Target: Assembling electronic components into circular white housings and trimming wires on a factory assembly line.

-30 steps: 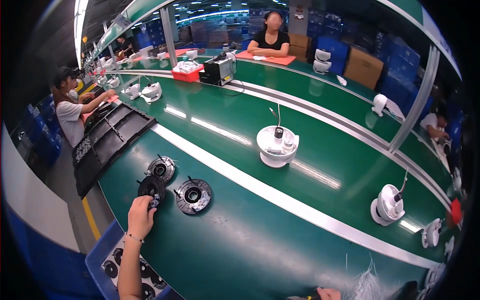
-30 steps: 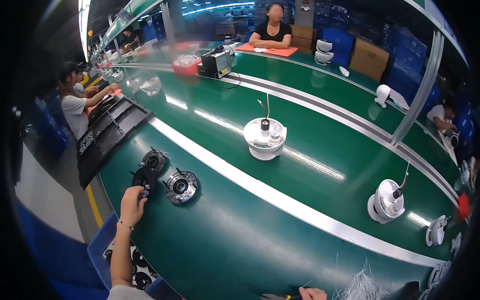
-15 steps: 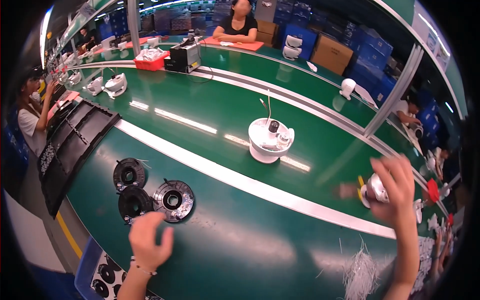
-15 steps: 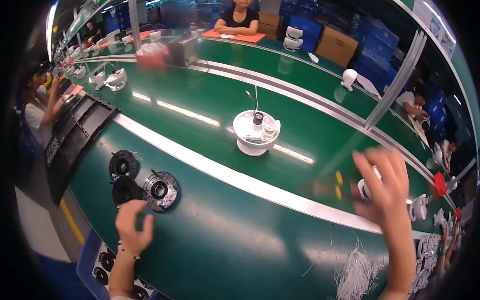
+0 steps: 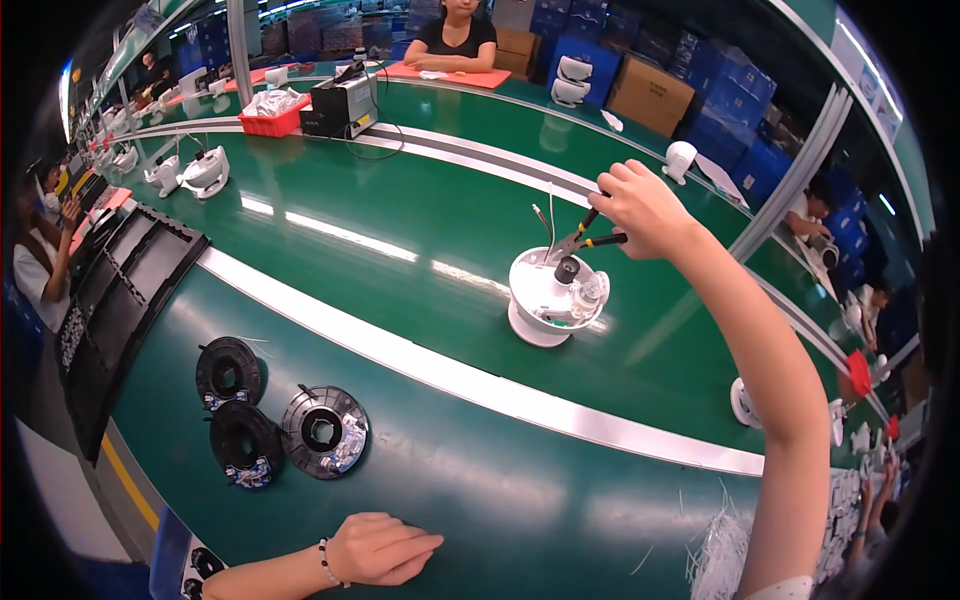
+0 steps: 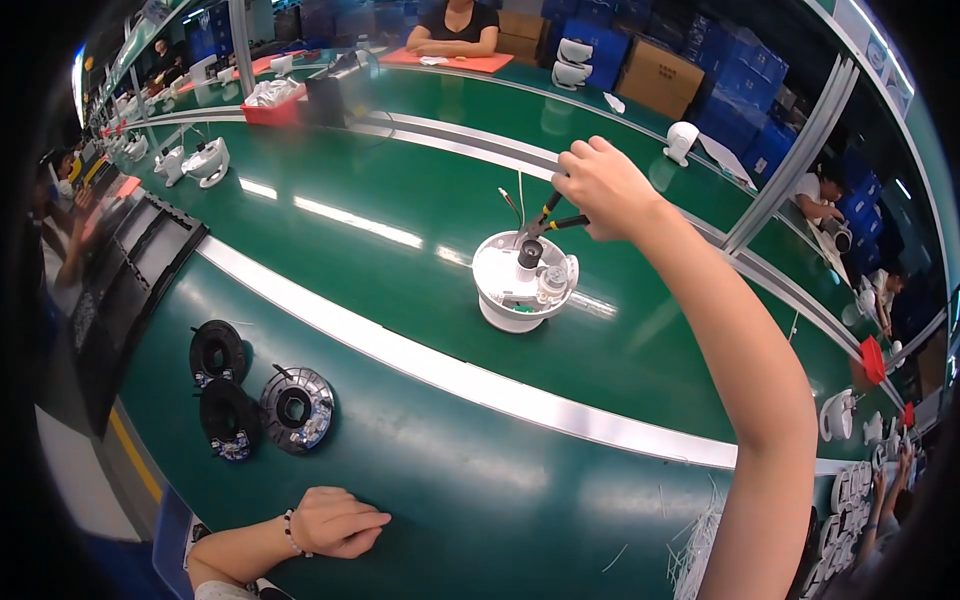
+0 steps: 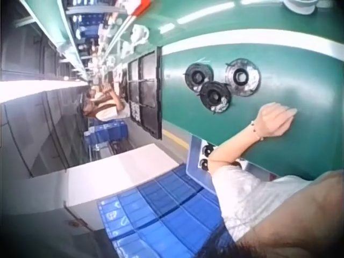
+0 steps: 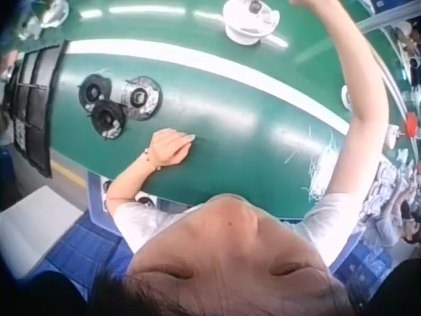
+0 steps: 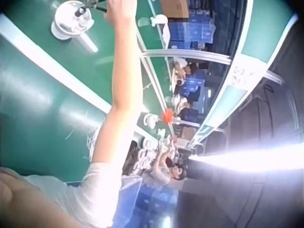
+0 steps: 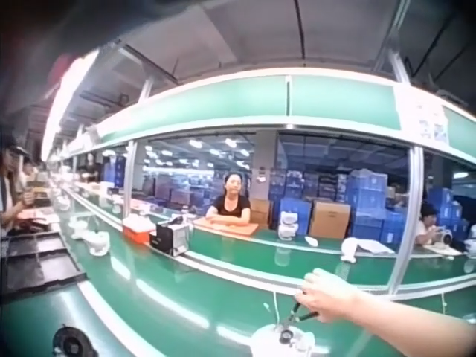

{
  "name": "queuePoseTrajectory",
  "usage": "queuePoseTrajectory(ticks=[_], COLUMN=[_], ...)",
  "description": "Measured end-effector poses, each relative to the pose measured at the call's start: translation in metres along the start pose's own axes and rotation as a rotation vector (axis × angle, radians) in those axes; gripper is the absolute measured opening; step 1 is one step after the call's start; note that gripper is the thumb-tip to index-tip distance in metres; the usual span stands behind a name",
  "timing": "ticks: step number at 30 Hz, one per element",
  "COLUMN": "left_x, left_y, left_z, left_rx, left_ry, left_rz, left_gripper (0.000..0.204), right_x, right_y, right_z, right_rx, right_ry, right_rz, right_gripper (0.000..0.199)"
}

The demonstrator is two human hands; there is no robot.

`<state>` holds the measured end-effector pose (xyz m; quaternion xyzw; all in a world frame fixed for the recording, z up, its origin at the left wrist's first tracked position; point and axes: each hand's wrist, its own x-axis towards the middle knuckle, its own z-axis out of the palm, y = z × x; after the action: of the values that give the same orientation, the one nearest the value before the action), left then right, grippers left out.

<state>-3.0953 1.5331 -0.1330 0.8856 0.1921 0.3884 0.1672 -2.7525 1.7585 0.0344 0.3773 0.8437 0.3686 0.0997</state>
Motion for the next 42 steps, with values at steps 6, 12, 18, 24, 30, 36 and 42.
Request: queuePoseTrajectory(ticks=[6, 12, 18, 24, 30, 36, 42], left_x=[0.0, -0.005, -0.004, -0.009, 0.001, 0.098, 0.162], left_y=[-0.008, -0.014, -0.015, -0.018, -0.013, -0.004, -0.089], left_z=[0.003, 0.004, 0.005, 0.001, 0.013, 0.013, 0.089], left_rx=[-0.047, -0.047, -0.054, -0.044, 0.0, 0.115, 0.381], left_ry=[-0.043, -0.05, -0.054, -0.053, 0.041, 0.08, -0.062], left_rz=[-0.034, -0.063, -0.09, -0.102, -0.087, 0.115, -0.633], left_gripper=[0.018, 0.018, 0.018, 0.018, 0.022, 0.023, 0.035], right_x=[-0.001, 0.002, -0.006, -0.045, -0.136, -0.228, -0.273], right_y=[-0.005, -0.012, -0.011, 0.009, -0.028, -0.198, -0.3], right_z=[0.017, 0.021, 0.02, 0.011, -0.05, -0.082, -0.142], right_rx=[-0.011, -0.044, -0.059, 0.149, 0.551, 1.692, 2.69], right_ry=[-0.078, -0.187, -0.187, -0.07, 0.607, 0.377, 0.627], right_rz=[0.015, 0.003, -0.029, 0.192, 0.692, 0.825, 1.378], right_gripper=[0.035, 0.033, 0.023, 0.017, 0.033, 0.034, 0.036])
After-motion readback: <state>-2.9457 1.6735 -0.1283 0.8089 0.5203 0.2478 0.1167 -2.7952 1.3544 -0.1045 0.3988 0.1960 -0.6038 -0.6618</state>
